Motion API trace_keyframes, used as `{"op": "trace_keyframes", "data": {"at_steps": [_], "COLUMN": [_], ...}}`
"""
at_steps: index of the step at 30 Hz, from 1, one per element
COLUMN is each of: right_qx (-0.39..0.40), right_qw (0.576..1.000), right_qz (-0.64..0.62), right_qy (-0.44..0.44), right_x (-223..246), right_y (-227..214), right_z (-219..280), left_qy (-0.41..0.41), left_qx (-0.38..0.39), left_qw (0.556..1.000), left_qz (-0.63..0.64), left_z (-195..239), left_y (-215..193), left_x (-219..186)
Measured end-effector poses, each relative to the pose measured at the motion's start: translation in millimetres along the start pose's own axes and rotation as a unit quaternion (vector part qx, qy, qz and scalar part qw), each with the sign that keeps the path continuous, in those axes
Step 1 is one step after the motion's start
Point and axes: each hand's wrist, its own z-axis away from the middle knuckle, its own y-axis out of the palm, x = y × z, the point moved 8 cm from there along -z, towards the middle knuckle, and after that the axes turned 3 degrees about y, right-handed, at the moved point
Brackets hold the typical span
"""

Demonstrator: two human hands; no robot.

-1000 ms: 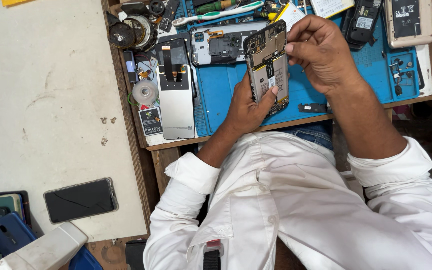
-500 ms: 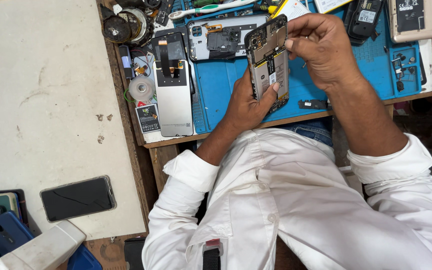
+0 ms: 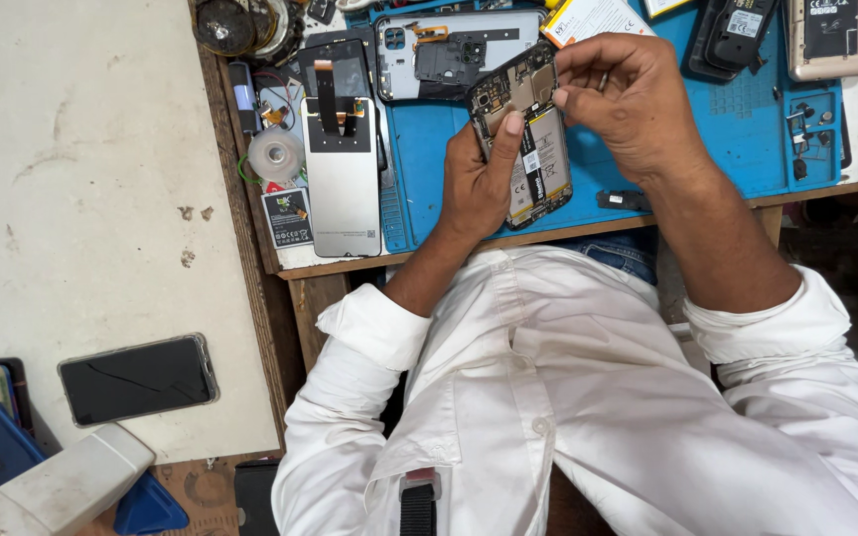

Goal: The person disassembles a smartphone, removes the battery, and replaces it with a new one. They then reconnect internal components and test the device by plugging in a charging cable.

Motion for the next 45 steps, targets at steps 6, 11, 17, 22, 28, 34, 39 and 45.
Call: {"op": "trace_keyframes", "data": {"at_steps": [6,11,17,22,28,34,39,45], "right_qx": [0.017,0.024,0.022,0.039,0.034,0.034,0.043,0.066], "right_qw": [0.998,0.998,0.995,0.998,0.999,0.998,0.998,0.996], "right_qz": [-0.052,-0.063,-0.099,-0.049,-0.020,-0.039,-0.047,-0.050], "right_qy": [0.006,0.003,0.018,-0.007,-0.026,-0.021,-0.029,-0.046], "right_x": [-8.4,-10.6,-12.3,-4.4,0.9,0.2,-2.2,-5.4], "right_y": [0.0,-1.2,-1.5,-1.4,-1.8,-1.7,-2.6,-4.6], "right_z": [-2.2,-2.8,-2.6,0.4,3.6,3.5,3.9,0.8], "left_qy": [0.017,0.023,0.035,0.070,0.085,0.090,0.091,0.098], "left_qx": [-0.013,-0.018,-0.019,-0.011,-0.002,-0.002,-0.002,-0.007], "left_qw": [1.000,0.999,0.998,0.994,0.993,0.993,0.993,0.993], "left_qz": [-0.005,-0.023,-0.052,-0.084,-0.083,-0.080,-0.072,-0.072], "left_z": [0.7,0.2,1.3,1.6,2.7,1.8,1.7,2.5], "left_y": [0.7,-0.6,-0.9,0.0,2.6,1.7,1.7,-0.2], "left_x": [-6.1,-4.7,-5.6,-10.5,-11.4,-11.4,-9.9,-8.6]}}
